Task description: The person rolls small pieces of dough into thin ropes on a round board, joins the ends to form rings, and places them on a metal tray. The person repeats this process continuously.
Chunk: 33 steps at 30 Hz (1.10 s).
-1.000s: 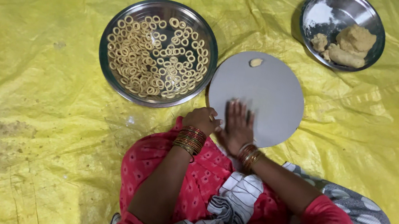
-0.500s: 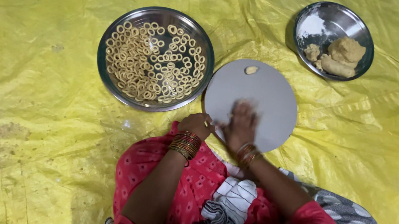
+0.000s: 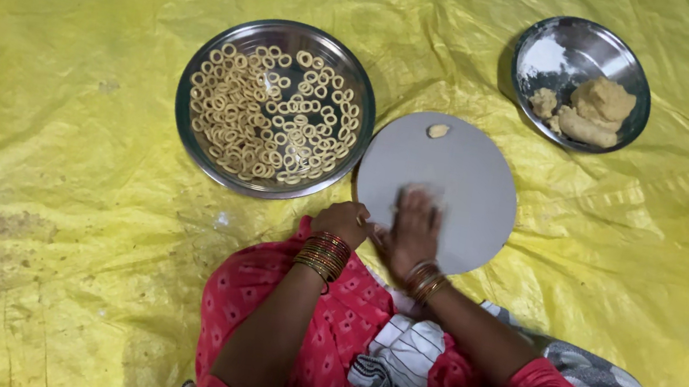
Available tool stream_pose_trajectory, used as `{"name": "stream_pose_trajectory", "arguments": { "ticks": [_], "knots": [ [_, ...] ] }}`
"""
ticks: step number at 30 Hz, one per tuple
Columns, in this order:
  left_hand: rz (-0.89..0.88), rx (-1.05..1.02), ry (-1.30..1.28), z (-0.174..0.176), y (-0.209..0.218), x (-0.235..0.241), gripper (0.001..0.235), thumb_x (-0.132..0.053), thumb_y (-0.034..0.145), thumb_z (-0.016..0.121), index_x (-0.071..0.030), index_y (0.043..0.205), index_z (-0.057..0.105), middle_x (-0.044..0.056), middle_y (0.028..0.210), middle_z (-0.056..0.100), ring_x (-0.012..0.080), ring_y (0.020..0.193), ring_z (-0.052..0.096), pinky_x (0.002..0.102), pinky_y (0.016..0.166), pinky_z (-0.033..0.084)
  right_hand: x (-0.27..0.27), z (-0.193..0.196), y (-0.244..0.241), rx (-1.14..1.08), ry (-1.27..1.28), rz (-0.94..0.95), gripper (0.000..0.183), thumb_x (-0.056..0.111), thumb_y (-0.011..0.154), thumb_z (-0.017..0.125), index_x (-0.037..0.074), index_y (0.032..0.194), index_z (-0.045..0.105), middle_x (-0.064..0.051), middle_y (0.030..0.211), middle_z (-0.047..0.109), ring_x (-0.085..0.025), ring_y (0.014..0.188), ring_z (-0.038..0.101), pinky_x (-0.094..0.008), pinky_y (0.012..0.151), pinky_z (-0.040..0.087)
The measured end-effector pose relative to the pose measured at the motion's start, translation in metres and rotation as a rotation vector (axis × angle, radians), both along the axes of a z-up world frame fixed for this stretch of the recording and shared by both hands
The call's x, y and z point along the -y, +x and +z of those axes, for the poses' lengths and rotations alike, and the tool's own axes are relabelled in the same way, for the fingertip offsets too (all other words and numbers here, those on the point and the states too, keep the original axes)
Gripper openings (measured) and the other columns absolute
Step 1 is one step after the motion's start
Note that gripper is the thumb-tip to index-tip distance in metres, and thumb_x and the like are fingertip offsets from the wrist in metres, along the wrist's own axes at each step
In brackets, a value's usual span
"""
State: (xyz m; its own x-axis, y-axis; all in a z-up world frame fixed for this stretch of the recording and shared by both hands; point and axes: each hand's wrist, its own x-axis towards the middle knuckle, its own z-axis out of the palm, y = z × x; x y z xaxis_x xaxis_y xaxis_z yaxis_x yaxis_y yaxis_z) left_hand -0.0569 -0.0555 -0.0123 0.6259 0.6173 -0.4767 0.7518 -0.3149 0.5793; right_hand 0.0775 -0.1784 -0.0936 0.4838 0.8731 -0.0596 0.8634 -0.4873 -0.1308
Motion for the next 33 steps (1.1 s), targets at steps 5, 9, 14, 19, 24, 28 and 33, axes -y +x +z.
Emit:
{"name": "stream_pose_trajectory", "arguments": {
  "ticks": [5,9,14,19,24,28,33],
  "knots": [
    [0.062,0.026,-0.023,-0.002,0.001,0.001,0.040,-0.048,0.084,0.076,-0.022,0.114,0.075,0.004,0.110,0.077,0.0251,0.107,0.071,0.040,0.094,0.056,-0.018,-0.019,0.127,0.020,-0.008,-0.377,0.096,0.067,0.100,0.036,0.003,0.164,0.002,-0.022,0.171,-0.007,-0.040,0.158,-0.010,-0.064,0.123,-0.003],
    [0.053,0.105,-0.013,-0.005,0.001,0.001,0.040,-0.047,0.085,0.075,-0.021,0.115,0.075,0.005,0.108,0.076,0.0249,0.106,0.071,0.040,0.092,0.056,-0.027,-0.026,0.205,-0.143,0.132,-0.486,0.100,0.070,0.097,0.033,0.004,0.165,-0.001,-0.018,0.172,-0.010,-0.038,0.158,-0.013,-0.064,0.123,-0.001],
    [0.032,0.114,0.009,0.010,0.004,0.002,0.039,-0.045,0.086,0.075,-0.021,0.117,0.073,0.005,0.106,0.076,0.0259,0.104,0.071,0.041,0.091,0.055,-0.044,-0.007,0.204,-0.019,0.149,-0.586,0.099,0.070,0.098,0.031,0.004,0.166,0.001,-0.018,0.174,-0.006,-0.038,0.159,-0.010,-0.065,0.124,-0.001],
    [0.122,0.263,0.191,0.065,-0.007,0.013,0.036,-0.040,0.088,0.074,-0.020,0.118,0.073,0.005,0.103,0.076,0.0263,0.096,0.074,0.042,0.082,0.058,-0.055,0.004,0.094,-0.070,-0.082,-0.344,0.097,0.071,0.100,0.031,0.006,0.164,0.000,-0.018,0.172,-0.005,-0.036,0.159,-0.009,-0.060,0.126,-0.003],
    [0.166,0.539,0.226,0.135,-0.020,0.027,0.035,-0.041,0.087,0.074,-0.019,0.113,0.075,0.004,0.104,0.079,0.0227,0.087,0.075,0.038,0.072,0.058,-0.041,0.007,0.057,0.103,-0.041,-0.024,0.091,0.052,0.097,0.034,0.003,0.165,-0.002,-0.023,0.171,-0.006,-0.038,0.156,-0.010,-0.059,0.120,0.000],
    [0.121,0.744,0.075,0.142,-0.013,0.019,0.033,-0.036,0.087,0.077,-0.015,0.113,0.074,0.005,0.095,0.080,0.0147,0.082,0.077,0.030,0.068,0.059,-0.059,0.024,0.118,-0.002,-0.059,-0.404,0.087,0.060,0.102,0.030,0.006,0.163,-0.001,-0.019,0.172,-0.004,-0.037,0.158,-0.007,-0.062,0.123,0.001],
    [0.338,0.967,-0.230,0.069,0.032,-0.009,0.019,-0.017,0.093,0.071,-0.011,0.109,0.078,0.004,0.091,0.080,0.0109,0.078,0.075,0.026,0.072,0.060,-0.059,0.020,0.091,0.085,-0.090,-0.311,0.086,0.059,0.105,0.032,0.003,0.162,0.001,-0.022,0.171,-0.002,-0.040,0.158,-0.005,-0.063,0.123,0.002]
  ]
}}
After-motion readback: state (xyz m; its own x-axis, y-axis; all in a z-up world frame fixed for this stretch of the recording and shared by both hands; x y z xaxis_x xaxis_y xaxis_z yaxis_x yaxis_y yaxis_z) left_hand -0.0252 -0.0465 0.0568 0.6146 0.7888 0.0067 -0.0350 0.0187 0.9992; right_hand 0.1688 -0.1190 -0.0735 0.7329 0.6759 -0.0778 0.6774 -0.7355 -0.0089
